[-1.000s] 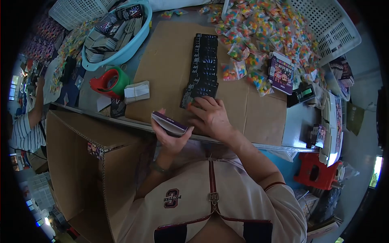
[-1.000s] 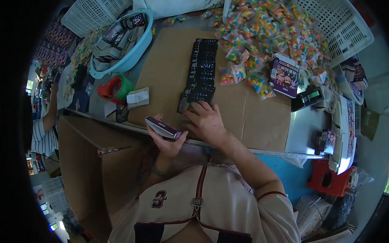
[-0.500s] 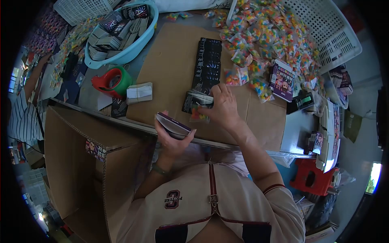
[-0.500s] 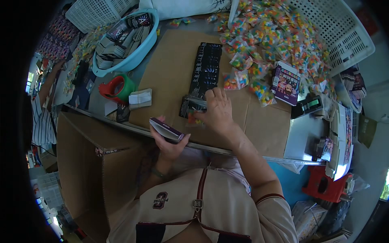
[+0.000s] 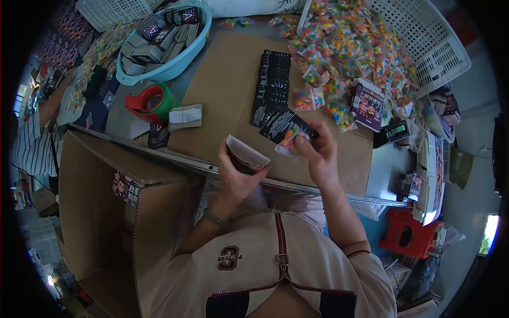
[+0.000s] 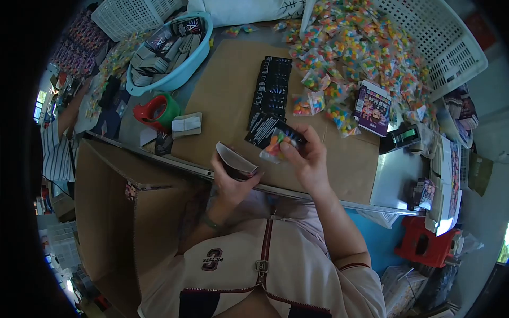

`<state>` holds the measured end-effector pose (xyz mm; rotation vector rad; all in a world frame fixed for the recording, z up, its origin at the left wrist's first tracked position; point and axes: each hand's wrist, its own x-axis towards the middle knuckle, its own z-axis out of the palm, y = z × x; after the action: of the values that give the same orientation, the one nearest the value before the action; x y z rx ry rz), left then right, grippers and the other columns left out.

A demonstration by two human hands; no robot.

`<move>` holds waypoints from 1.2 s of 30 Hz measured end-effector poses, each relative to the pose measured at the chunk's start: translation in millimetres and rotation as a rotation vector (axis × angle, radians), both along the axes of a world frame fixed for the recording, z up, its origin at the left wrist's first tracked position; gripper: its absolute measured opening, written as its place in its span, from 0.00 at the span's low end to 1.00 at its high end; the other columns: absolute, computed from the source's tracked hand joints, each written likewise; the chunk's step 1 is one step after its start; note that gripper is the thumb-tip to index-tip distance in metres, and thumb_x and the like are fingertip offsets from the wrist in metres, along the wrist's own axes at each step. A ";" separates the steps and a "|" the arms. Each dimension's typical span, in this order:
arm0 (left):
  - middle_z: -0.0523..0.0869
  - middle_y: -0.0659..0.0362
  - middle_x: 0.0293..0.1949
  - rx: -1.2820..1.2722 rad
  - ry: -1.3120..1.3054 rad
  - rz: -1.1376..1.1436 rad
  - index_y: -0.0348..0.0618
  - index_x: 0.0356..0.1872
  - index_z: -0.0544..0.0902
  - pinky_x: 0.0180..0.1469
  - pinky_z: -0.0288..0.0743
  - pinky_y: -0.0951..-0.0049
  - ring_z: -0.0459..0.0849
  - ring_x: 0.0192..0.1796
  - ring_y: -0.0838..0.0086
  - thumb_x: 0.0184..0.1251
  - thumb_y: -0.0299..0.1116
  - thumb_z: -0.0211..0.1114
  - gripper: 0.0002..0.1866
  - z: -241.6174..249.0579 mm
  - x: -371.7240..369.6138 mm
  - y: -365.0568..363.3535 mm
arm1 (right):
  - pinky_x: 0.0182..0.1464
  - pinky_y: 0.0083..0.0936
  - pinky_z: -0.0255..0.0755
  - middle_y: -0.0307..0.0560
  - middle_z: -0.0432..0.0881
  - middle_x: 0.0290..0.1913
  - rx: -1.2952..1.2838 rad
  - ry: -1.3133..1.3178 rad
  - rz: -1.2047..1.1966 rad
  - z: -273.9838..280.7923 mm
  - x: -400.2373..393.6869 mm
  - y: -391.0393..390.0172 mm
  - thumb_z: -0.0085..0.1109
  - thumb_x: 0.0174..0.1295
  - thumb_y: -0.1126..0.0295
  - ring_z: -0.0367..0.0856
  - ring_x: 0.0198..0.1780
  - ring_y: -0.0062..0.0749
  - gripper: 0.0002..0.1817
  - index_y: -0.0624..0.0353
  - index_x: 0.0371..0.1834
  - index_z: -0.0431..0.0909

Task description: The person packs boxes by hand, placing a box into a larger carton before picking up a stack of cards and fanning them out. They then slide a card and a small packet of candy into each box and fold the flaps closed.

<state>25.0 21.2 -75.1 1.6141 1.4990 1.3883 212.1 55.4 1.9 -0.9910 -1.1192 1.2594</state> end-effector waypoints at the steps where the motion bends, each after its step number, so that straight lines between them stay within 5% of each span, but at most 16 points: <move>1: 0.72 0.42 0.57 0.006 0.059 0.087 0.29 0.67 0.57 0.59 0.72 0.59 0.77 0.58 0.52 0.32 0.37 0.85 0.59 0.3 3.3 1.5 | 0.47 0.19 0.77 0.44 0.83 0.45 0.041 0.125 0.077 21.1 2.3 -1.0 0.59 0.65 0.80 0.81 0.46 0.20 0.17 0.65 0.57 0.72; 3: 0.73 0.43 0.55 0.067 0.043 0.085 0.29 0.67 0.57 0.58 0.72 0.58 0.77 0.56 0.52 0.32 0.37 0.85 0.59 -9.5 9.3 9.2 | 0.43 0.20 0.78 0.45 0.84 0.41 0.036 0.118 0.108 52.1 -4.4 -3.7 0.60 0.63 0.81 0.84 0.42 0.23 0.17 0.66 0.55 0.73; 5: 0.73 0.43 0.53 0.128 0.027 0.080 0.29 0.66 0.58 0.56 0.73 0.58 0.77 0.55 0.52 0.32 0.38 0.85 0.58 -14.4 14.6 11.7 | 0.40 0.22 0.79 0.47 0.84 0.39 0.212 -0.471 0.203 63.8 -6.6 2.1 0.59 0.60 0.83 0.85 0.39 0.27 0.16 0.66 0.53 0.76; 8: 0.73 0.44 0.53 0.043 0.049 0.075 0.29 0.66 0.58 0.55 0.73 0.57 0.77 0.54 0.52 0.32 0.38 0.86 0.58 1.9 16.0 11.1 | 0.37 0.23 0.79 0.50 0.84 0.38 0.421 -0.864 0.270 78.6 -5.8 13.3 0.59 0.59 0.84 0.87 0.38 0.30 0.16 0.65 0.51 0.77; 11: 0.73 0.43 0.53 0.164 0.152 0.108 0.29 0.66 0.58 0.55 0.74 0.57 0.77 0.55 0.52 0.32 0.38 0.86 0.58 -7.6 14.3 8.9 | 0.36 0.23 0.80 0.50 0.84 0.39 0.507 -0.971 0.256 82.8 -7.4 18.0 0.59 0.58 0.83 0.88 0.38 0.31 0.17 0.65 0.52 0.77; 17: 0.70 0.42 0.59 0.095 -0.098 0.078 0.30 0.67 0.55 0.59 0.72 0.57 0.75 0.59 0.54 0.34 0.35 0.86 0.59 -21.8 2.0 -0.3 | 0.34 0.24 0.79 0.49 0.84 0.39 0.336 -0.518 0.025 44.8 5.3 1.3 0.63 0.57 0.82 0.87 0.38 0.32 0.15 0.64 0.48 0.79; 22: 0.65 0.39 0.65 0.321 -0.077 -0.095 0.31 0.69 0.49 0.64 0.68 0.56 0.71 0.64 0.51 0.36 0.35 0.86 0.62 -33.2 -9.4 -4.3 | 0.39 0.32 0.77 0.52 0.82 0.38 0.358 -0.738 -0.016 -40.6 5.6 -20.6 0.62 0.57 0.82 0.84 0.39 0.43 0.16 0.62 0.49 0.77; 24: 0.63 0.37 0.66 0.276 -0.097 -0.144 0.33 0.69 0.46 0.68 0.62 0.51 0.67 0.67 0.49 0.37 0.32 0.85 0.62 -31.3 -11.9 -6.7 | 0.43 0.38 0.72 0.52 0.80 0.37 0.571 -0.995 0.065 -52.7 10.6 -16.2 0.60 0.55 0.82 0.80 0.41 0.49 0.15 0.61 0.47 0.76; 26: 0.61 0.35 0.67 0.230 -0.110 -0.188 0.34 0.70 0.43 0.71 0.57 0.47 0.64 0.69 0.47 0.37 0.29 0.83 0.63 -26.1 -13.3 -9.3 | 0.44 0.38 0.70 0.51 0.79 0.36 0.519 -0.976 0.041 -58.0 8.3 -17.5 0.60 0.54 0.82 0.78 0.41 0.49 0.15 0.60 0.45 0.75; 36: 0.66 0.40 0.65 0.097 0.061 -0.462 0.31 0.69 0.49 0.67 0.64 0.58 0.71 0.64 0.54 0.36 0.35 0.85 0.61 -1.6 -3.8 -0.1 | 0.43 0.38 0.68 0.51 0.78 0.36 0.500 -0.933 -0.014 -60.8 8.9 -19.2 0.61 0.52 0.81 0.77 0.40 0.48 0.13 0.60 0.42 0.73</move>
<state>21.2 21.1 -76.8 1.9253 1.0096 1.1702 220.9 36.2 -58.9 -1.2037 -2.0044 0.4024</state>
